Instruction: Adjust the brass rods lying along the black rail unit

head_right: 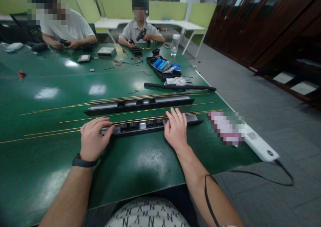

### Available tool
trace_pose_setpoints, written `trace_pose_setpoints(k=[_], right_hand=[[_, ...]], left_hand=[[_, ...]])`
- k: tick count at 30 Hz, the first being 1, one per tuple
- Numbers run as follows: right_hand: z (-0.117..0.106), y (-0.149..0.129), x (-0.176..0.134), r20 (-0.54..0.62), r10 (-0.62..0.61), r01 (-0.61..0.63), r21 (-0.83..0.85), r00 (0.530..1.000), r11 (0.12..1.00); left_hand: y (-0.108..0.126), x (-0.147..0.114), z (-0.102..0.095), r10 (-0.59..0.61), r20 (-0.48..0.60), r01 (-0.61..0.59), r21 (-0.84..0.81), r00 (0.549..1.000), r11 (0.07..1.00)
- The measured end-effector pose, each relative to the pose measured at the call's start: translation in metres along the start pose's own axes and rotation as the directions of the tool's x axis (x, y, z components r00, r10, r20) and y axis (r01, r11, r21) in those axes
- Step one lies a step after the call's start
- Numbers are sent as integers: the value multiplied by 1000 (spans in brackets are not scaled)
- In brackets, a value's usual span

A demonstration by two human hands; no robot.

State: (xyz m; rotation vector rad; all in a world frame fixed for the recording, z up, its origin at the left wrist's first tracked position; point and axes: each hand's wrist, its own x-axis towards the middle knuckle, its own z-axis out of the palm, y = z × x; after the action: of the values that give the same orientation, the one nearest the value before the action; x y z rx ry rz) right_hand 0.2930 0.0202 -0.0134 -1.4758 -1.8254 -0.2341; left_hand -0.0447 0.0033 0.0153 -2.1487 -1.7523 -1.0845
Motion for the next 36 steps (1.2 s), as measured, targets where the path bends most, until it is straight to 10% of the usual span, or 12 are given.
trace_pose_setpoints(k=[36], right_hand=[[1, -2, -1, -2, 9, -9, 0, 1000, 1000]], left_hand=[[9, 2, 13, 85, -47, -88, -75, 995, 993]])
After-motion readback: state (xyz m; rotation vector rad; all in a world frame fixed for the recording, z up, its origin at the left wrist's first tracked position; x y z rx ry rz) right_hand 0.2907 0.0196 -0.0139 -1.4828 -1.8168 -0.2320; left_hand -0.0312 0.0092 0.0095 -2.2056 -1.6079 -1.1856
